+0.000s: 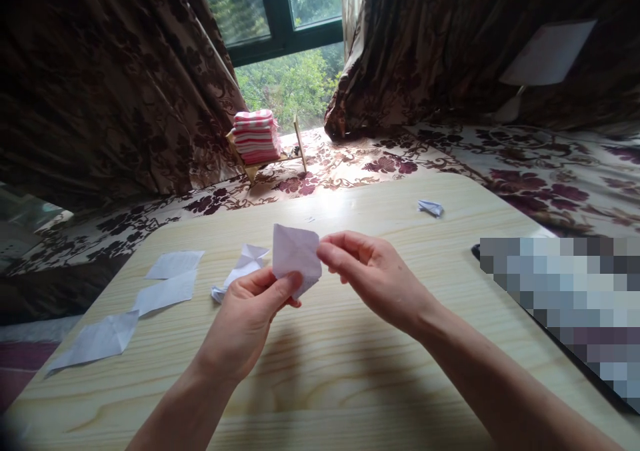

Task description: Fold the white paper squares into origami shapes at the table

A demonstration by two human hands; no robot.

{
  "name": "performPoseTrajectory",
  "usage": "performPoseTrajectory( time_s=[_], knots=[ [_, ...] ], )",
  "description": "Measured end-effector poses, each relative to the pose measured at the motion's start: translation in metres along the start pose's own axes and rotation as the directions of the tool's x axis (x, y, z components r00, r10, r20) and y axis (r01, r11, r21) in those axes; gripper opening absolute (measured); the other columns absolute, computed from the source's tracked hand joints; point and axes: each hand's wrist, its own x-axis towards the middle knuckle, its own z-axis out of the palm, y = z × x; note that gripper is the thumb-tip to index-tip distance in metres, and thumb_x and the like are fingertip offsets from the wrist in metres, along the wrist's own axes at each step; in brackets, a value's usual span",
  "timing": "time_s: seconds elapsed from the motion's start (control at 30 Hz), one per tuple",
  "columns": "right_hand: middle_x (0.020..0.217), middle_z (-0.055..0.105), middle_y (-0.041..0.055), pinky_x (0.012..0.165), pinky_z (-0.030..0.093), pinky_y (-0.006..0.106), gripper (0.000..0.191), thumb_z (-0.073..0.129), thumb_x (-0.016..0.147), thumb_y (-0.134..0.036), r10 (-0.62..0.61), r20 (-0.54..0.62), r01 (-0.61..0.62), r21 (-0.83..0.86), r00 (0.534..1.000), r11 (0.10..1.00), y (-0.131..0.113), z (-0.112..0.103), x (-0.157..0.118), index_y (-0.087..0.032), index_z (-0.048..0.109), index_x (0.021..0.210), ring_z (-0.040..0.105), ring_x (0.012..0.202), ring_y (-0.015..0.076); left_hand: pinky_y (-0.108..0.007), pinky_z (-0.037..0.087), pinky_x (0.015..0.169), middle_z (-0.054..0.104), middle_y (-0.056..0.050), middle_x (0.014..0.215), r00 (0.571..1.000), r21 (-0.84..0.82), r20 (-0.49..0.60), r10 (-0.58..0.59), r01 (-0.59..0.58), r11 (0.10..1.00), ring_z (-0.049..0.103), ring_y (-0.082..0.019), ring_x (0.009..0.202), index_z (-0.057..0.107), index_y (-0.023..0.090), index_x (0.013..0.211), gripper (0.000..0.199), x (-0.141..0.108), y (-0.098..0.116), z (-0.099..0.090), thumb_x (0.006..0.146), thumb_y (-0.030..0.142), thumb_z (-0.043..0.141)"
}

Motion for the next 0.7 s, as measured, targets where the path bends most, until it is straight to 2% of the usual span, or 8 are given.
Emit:
performPoseTrajectory(
  time_s=[0.13, 0.23, 0.37, 0.43, 0.57, 0.7],
  knots=[
    [0.067, 0.060, -0.0018, 0.059, 0.041, 0.023, 0.022, 0.072, 0.077, -0.039, 0.045, 0.111, -0.052, 0.065, 0.993, 0.996, -0.002, 0.007, -0.003, -0.017, 0.068, 0.077, 0.050, 0.063, 0.0111, -0.026, 0.042, 0.067, 0.066, -0.002, 0.069, 1.000, -0.041, -0.002, 0.001, -0.001, 0.999, 0.051, -0.013, 0.071, 0.076, 0.017, 0.074, 0.013, 0.000, 0.000, 0.001, 0.073, 0.029, 0.075],
    [0.058, 0.053, -0.0044, 0.056, 0.038, 0.023, 0.024, 0.075, 0.074, -0.038, 0.037, 0.081, -0.044, 0.083, 0.996, 0.996, -0.002, 0.011, -0.002, -0.017, 0.066, 0.069, 0.045, 0.057, 0.0100, -0.024, 0.043, 0.067, 0.066, -0.001, 0.070, 1.000, -0.039, -0.008, 0.019, -0.019, 0.999, 0.053, -0.012, 0.072, 0.076, 0.017, 0.078, 0.016, 0.001, 0.000, 0.000, 0.073, 0.032, 0.076],
    [0.055, 0.050, -0.0049, 0.053, 0.035, 0.023, 0.027, 0.076, 0.072, -0.039, 0.092, 0.052, -0.094, 0.045, 0.994, 0.995, 0.001, 0.012, -0.002, -0.017, 0.064, 0.064, 0.041, 0.054, 0.0090, -0.023, 0.046, 0.070, 0.071, -0.001, 0.078, 0.983, -0.072, -0.141, 0.119, -0.130, 0.989, 0.057, -0.011, 0.073, 0.074, 0.017, 0.084, 0.016, 0.004, 0.000, -0.001, 0.075, 0.031, 0.073],
    [0.060, 0.055, -0.0036, 0.054, 0.036, 0.023, 0.024, 0.076, 0.072, -0.038, 0.098, 0.041, -0.100, 0.059, 0.994, 0.993, 0.004, 0.014, -0.002, -0.017, 0.065, 0.068, 0.044, 0.056, 0.0092, -0.022, 0.046, 0.066, 0.071, 0.000, 0.073, 0.973, -0.035, -0.179, 0.148, -0.157, 0.987, 0.057, -0.010, 0.068, 0.074, 0.016, 0.083, 0.014, 0.005, 0.000, -0.001, 0.075, 0.028, 0.073],
    [0.075, 0.065, -0.0003, 0.060, 0.042, 0.024, 0.017, 0.071, 0.076, -0.033, 0.061, 0.028, -0.063, 0.099, 0.998, 0.993, 0.008, 0.016, -0.002, -0.018, 0.067, 0.082, 0.054, 0.066, 0.0124, -0.020, 0.045, 0.062, 0.070, -0.001, 0.068, 0.985, 0.068, -0.136, 0.102, -0.094, 0.993, 0.055, -0.008, 0.062, 0.073, 0.013, 0.078, 0.012, 0.003, 0.001, 0.001, 0.073, 0.023, 0.071],
    [0.071, 0.064, 0.0007, 0.061, 0.043, 0.027, 0.014, 0.064, 0.079, -0.031, 0.084, 0.062, -0.083, -0.031, 0.994, 0.996, 0.012, 0.013, -0.003, -0.017, 0.065, 0.076, 0.056, 0.068, 0.0151, -0.021, 0.045, 0.063, 0.070, -0.002, 0.072, 0.995, 0.162, -0.088, 0.043, -0.028, 0.986, 0.056, -0.010, 0.064, 0.071, 0.012, 0.075, 0.013, 0.002, -0.001, -0.002, 0.072, 0.024, 0.068]
  ],
)
